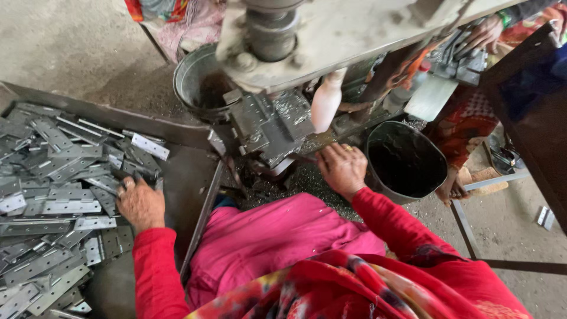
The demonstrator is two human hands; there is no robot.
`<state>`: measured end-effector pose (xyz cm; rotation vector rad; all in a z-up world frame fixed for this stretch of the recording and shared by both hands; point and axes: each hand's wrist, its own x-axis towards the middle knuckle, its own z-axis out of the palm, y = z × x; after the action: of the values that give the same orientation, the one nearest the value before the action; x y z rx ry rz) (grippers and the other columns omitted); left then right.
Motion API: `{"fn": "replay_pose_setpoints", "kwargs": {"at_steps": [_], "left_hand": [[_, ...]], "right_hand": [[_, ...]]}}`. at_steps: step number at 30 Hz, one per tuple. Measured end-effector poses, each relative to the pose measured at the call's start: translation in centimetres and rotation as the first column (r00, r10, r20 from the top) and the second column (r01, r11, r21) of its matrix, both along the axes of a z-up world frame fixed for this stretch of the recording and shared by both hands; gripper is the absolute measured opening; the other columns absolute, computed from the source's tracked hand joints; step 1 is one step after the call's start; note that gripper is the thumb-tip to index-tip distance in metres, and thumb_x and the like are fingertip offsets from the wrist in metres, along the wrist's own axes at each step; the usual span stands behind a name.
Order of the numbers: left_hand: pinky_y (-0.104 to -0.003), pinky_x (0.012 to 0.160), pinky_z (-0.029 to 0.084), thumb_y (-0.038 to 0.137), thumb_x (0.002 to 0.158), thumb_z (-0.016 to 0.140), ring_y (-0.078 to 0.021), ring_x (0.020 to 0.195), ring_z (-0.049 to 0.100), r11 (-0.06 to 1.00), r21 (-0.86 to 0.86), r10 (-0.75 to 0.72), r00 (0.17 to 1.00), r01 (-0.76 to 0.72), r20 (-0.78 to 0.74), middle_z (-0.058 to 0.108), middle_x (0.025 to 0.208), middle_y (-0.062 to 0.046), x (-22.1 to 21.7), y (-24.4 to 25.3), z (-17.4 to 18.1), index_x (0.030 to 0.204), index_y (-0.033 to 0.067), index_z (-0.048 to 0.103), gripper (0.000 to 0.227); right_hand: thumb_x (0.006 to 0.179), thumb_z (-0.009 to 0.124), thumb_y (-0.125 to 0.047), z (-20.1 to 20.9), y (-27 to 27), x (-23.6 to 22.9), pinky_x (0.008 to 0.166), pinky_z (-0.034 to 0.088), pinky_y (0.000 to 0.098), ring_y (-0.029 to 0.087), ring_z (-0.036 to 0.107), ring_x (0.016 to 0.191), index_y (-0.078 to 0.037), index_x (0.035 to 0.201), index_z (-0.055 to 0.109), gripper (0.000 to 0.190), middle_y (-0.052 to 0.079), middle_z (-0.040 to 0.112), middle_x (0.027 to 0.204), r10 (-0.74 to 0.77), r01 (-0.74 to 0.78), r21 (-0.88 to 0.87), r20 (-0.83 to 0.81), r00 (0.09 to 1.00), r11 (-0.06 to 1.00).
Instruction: The person operates a press machine to shape metal hinge components. They repeatedly pick up a metal piece, place it into the press, and activate the machine to form the hinge, then remove the finished piece.
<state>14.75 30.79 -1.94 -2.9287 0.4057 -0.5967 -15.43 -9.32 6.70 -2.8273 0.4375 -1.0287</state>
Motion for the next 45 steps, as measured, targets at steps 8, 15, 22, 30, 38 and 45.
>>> {"fn": "replay_pose_setpoints", "kwargs": {"at_steps": [8, 15, 22, 30, 38, 45], "left_hand": [[-0.054, 0.089, 0.055, 0.064, 0.098, 0.07, -0.041, 0.112, 0.065, 0.98, -0.13, 0.133, 0.983, -0.149, -0.124, 0.064, 0.124, -0.019, -3.8, 0.1, 0.8, 0.113, 0.005, 0.074, 0.061], [-0.07, 0.11, 0.028, 0.067, 0.094, 0.068, -0.044, 0.117, 0.061, 0.969, -0.182, 0.167, 0.986, -0.164, 0.001, 0.067, 0.123, -0.021, -1.4, -0.2, -2.4, 0.128, 0.0106, 0.07, 0.066], [-0.053, 0.102, 0.05, 0.045, 0.095, 0.07, -0.0439, 0.121, 0.062, 0.989, -0.149, 0.007, 0.993, -0.025, -0.119, 0.066, 0.13, -0.019, -4.0, 1.0, -3.1, 0.128, 0.0074, 0.069, 0.05], [-0.047, 0.097, 0.052, 0.042, 0.089, 0.075, -0.0358, 0.116, 0.066, 0.99, 0.03, 0.141, 0.99, -0.141, 0.012, 0.069, 0.115, -0.017, -5.1, 0.6, -3.1, 0.11, 0.0048, 0.076, 0.042], [-0.051, 0.085, 0.052, 0.056, 0.089, 0.069, -0.0405, 0.106, 0.063, 0.974, -0.047, 0.215, 0.966, -0.223, -0.143, 0.071, 0.108, -0.02, -4.2, 2.4, -0.8, 0.112, 0.0112, 0.078, 0.051], [-0.046, 0.113, 0.05, 0.056, 0.089, 0.074, -0.03, 0.124, 0.066, 0.974, 0.172, 0.174, 0.975, -0.149, -0.139, 0.078, 0.108, -0.017, -3.7, 7.7, 0.4, 0.114, 0.0083, 0.08, 0.054]], "right_hand": [[0.09, 0.071, -0.028, -1.1, -1.4, -1.2, 0.074, 0.049, 0.0423, 0.025, 0.064, 0.083, -0.013, 0.088, 0.069, 0.015, 0.005, 0.063, 0.086, 0.108, -0.105, 0.049, -0.075, 0.991, 0.993], [0.093, 0.07, -0.028, -1.9, -1.9, -1.6, 0.073, 0.049, 0.0414, 0.024, 0.063, 0.083, -0.011, 0.089, 0.069, 0.018, 0.005, 0.061, 0.086, 0.157, -0.154, 0.052, -0.062, 0.986, 0.987], [0.092, 0.069, -0.028, -2.4, -1.7, -2.0, 0.072, 0.048, 0.04, 0.023, 0.062, 0.083, -0.012, 0.09, 0.07, 0.016, 0.004, 0.06, 0.085, 0.131, -0.13, 0.039, -0.037, 0.991, 0.991], [0.093, 0.068, -0.029, -3.0, -2.1, -2.4, 0.073, 0.047, 0.0392, 0.022, 0.061, 0.084, -0.012, 0.098, 0.072, 0.018, 0.004, 0.061, 0.088, 0.152, -0.151, 0.04, -0.051, 0.987, 0.988], [0.094, 0.068, -0.031, -3.8, -1.8, -3.4, 0.074, 0.047, 0.039, 0.022, 0.061, 0.086, -0.016, 0.104, 0.076, 0.02, 0.003, 0.059, 0.088, 0.138, -0.131, 0.103, -0.062, 0.989, 0.986], [0.094, 0.068, -0.031, -3.9, -1.7, -3.4, 0.072, 0.047, 0.0396, 0.022, 0.061, 0.084, -0.013, 0.091, 0.072, 0.018, 0.004, 0.059, 0.087, 0.118, -0.109, 0.091, -0.105, 0.987, 0.99]]}}
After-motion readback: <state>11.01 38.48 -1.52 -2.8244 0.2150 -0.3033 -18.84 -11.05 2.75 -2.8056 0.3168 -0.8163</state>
